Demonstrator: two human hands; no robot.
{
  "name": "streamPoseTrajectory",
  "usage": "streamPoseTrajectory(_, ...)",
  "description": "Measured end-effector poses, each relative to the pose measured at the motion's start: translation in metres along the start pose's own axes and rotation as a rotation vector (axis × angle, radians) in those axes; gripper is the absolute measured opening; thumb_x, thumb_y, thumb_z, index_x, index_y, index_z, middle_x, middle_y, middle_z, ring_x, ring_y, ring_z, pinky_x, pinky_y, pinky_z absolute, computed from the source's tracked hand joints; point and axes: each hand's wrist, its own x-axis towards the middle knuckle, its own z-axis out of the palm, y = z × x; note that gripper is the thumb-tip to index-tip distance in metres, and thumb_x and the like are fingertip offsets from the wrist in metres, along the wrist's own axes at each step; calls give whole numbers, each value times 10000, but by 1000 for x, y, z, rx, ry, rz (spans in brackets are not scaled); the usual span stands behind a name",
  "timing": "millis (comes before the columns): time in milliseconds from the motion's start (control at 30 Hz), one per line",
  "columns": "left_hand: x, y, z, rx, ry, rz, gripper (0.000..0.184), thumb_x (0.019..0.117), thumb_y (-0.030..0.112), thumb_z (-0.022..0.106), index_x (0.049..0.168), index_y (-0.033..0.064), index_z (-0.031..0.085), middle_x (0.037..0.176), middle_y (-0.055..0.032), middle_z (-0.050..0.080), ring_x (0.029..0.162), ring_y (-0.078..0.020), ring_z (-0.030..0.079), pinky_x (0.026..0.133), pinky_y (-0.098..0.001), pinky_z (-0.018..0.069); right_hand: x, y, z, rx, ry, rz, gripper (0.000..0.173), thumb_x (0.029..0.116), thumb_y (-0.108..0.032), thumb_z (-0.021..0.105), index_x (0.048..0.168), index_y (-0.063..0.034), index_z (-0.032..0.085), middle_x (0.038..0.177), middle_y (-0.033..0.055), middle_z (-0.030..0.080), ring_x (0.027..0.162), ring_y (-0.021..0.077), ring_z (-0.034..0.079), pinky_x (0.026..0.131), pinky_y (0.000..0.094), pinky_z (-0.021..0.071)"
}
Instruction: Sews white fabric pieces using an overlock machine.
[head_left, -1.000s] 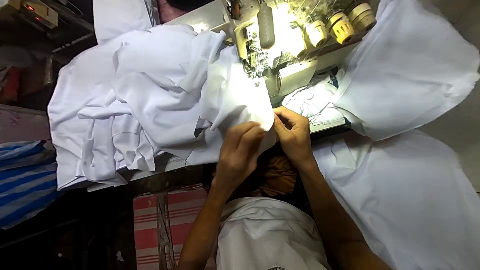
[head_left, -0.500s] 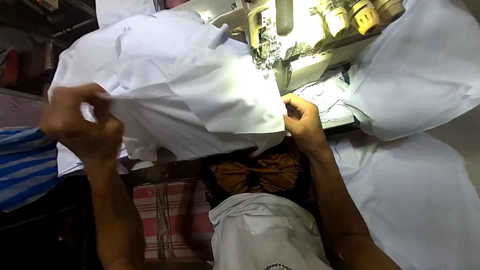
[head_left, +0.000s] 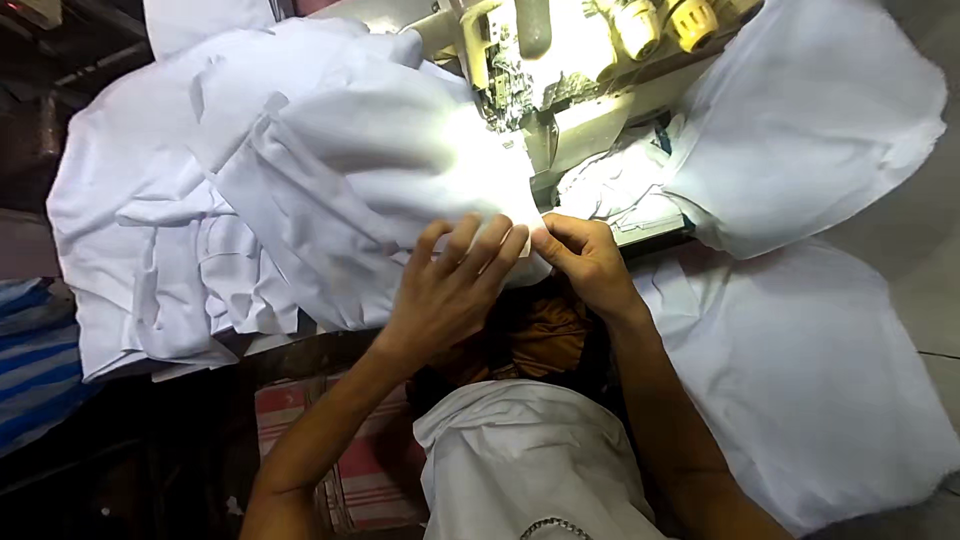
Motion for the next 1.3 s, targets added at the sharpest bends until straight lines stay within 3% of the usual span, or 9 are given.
streamPoseTrajectory(100, 7, 15, 26, 43, 114, -62, 306, 1010, 193, 598, 1281, 58, 645, 1230, -138, 638, 1107, -280, 584, 994, -409, 405, -2, -2, -1, 22, -9, -5, 215, 1059, -185, 560, 976, -39, 696, 753, 5, 626, 571, 50, 550, 496, 185, 472)
streamPoseTrajectory(233, 13, 14, 6, -121, 114, -116, 182, 973, 24, 619, 1096, 39, 753, 995, -117, 726, 968, -265, 678, 864, -372, 531, -3, -3, -4, -19, 10, -24, 203, 1050, -170, 574, 947, -44, 697, 753, -1, 638, 607, 47, 585, 530, 189, 499)
streamPoseTrajectory(367, 15, 11, -8, -244, 95, -160, 195, 954, -11, 618, 1041, 59, 778, 935, -100, 723, 904, -234, 679, 770, -340, 538, -3, -1, -1, -84, 43, -71, 213, 1031, -161, 591, 903, -37, 709, 885, 11, 627, 791, 57, 604, 674, 194, 515)
streamPoseTrajectory(467, 20, 17, -13, -289, 159, -195, 160, 948, 10, 643, 1004, 63, 784, 886, -96, 705, 856, -219, 666, 735, -320, 529, -6, -6, 5, -105, 118, -28, 182, 1037, -160, 599, 943, -53, 712, 828, -5, 667, 703, 33, 618, 613, 185, 520)
streamPoseTrajectory(533, 21, 26, -12, -276, 206, -206, 148, 948, 24, 656, 1012, 59, 785, 896, -95, 712, 879, -216, 674, 760, -316, 541, -9, -10, 10, -87, 172, 10, 126, 1022, -128, 623, 1019, -56, 727, 856, -2, 707, 687, 35, 641, 609, 185, 543)
streamPoseTrajectory(600, 20, 35, -4, -233, 241, -204, 147, 942, 26, 665, 1021, 59, 784, 903, -96, 719, 891, -219, 678, 767, -317, 542, -12, -13, 14, -62, 213, 28, 114, 997, -66, 636, 1072, -48, 719, 923, 12, 729, 748, 45, 679, 668, 190, 579)
streamPoseTrajectory(700, 17, 44, 9, -167, 239, -181, 150, 941, 26, 668, 1040, 46, 779, 912, -97, 729, 909, -232, 688, 783, -326, 550, -14, -14, 17, -40, 270, 55, 144, 971, -4, 630, 1081, -36, 717, 902, 25, 742, 761, 49, 701, 686, 194, 595)
streamPoseTrajectory(1300, 30, 33, 15, -52, 221, -172, 164, 954, 52, 655, 1061, 38, 779, 854, -100, 692, 826, -241, 655, 710, -330, 510, 4, -10, 12, 27, 258, 63, 154, 1022, -82, 613, 1124, -40, 721, 853, 10, 735, 663, 33, 656, 594, 181, 548)
